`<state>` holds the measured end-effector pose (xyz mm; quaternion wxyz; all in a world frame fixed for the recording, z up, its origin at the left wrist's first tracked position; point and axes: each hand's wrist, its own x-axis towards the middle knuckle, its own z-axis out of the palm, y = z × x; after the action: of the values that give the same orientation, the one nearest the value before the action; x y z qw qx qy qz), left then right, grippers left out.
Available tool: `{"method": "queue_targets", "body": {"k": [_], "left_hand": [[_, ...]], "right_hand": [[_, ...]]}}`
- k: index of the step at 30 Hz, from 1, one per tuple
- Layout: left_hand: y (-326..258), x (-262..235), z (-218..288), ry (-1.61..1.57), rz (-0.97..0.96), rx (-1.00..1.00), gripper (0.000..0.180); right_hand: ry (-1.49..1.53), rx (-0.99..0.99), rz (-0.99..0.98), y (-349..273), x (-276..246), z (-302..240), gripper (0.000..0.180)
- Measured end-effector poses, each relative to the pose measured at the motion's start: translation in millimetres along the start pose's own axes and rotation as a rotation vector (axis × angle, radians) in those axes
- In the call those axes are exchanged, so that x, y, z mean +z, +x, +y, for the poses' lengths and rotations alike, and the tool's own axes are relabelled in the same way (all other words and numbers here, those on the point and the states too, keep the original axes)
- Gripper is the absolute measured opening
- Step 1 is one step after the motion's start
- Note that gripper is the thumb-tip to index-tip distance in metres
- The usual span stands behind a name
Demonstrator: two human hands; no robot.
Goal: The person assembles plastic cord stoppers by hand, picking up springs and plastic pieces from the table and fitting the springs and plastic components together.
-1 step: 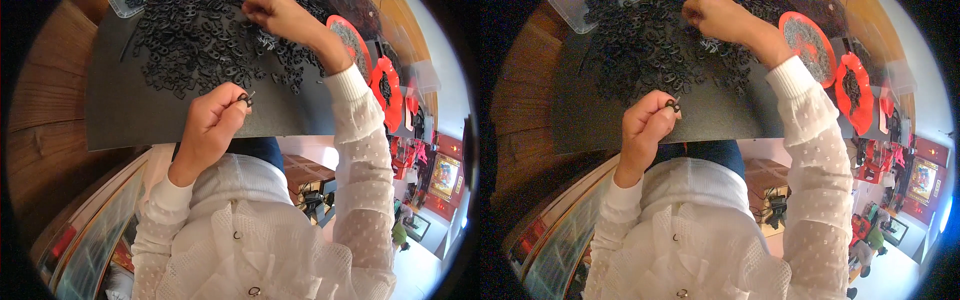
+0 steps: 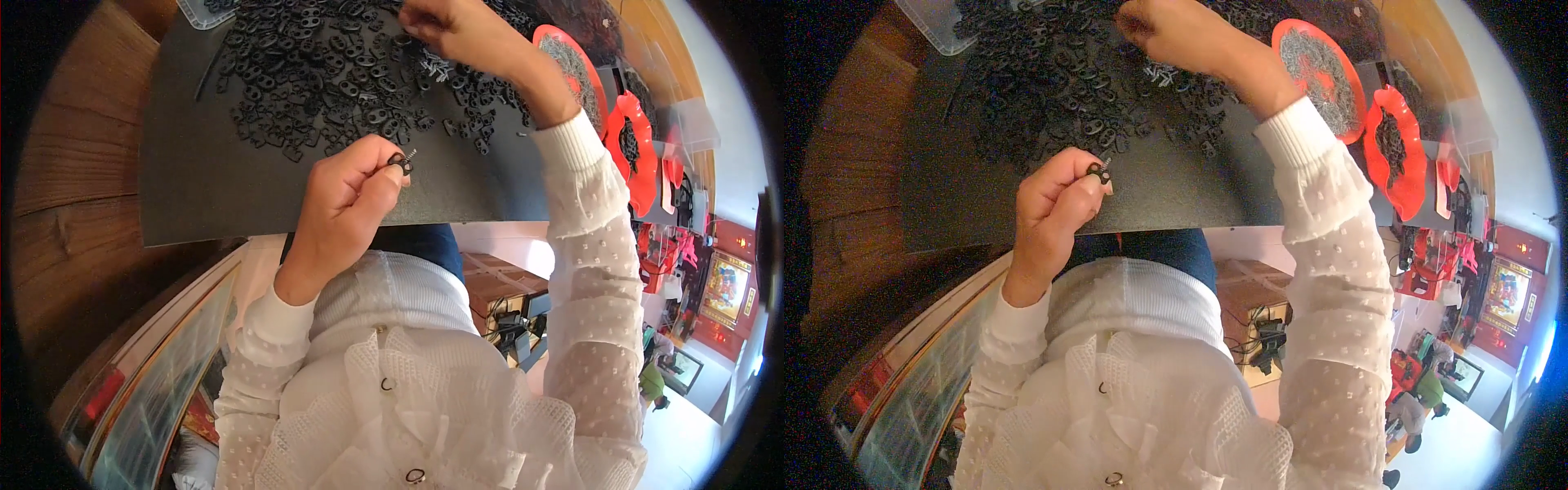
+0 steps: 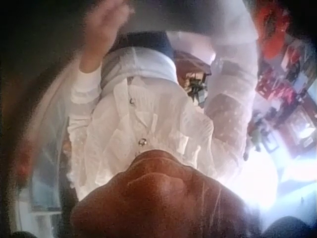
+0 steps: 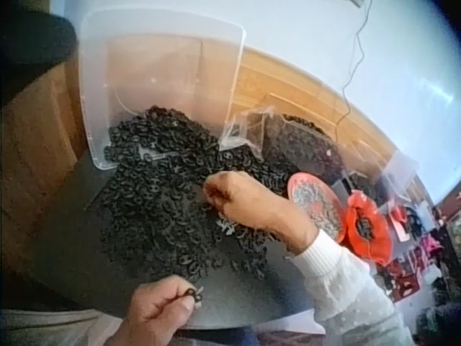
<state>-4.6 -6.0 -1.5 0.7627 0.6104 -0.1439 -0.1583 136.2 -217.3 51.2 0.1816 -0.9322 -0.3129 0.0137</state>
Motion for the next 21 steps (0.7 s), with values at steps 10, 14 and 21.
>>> {"method": "queue_targets", "body": {"k": [10,14,21], "left_hand": [[0.5,1.7,2.4,0.019,0.006,0.01,0.007],[0.1,1.3,0.1,0.029,0.004,0.036,0.007],[-1.6,0.8,-0.1,0.047,-0.003,0.055,0.008]], "right_hand": [[-0.013,0.023,0.02,-48.2,5.3,17.8,0.015],[0.032,0.099,0.016,-62.7,1.4,1.6,0.013],[0.114,0.147,-0.007,-71.4,5.7,-15.1,0.014]]}}
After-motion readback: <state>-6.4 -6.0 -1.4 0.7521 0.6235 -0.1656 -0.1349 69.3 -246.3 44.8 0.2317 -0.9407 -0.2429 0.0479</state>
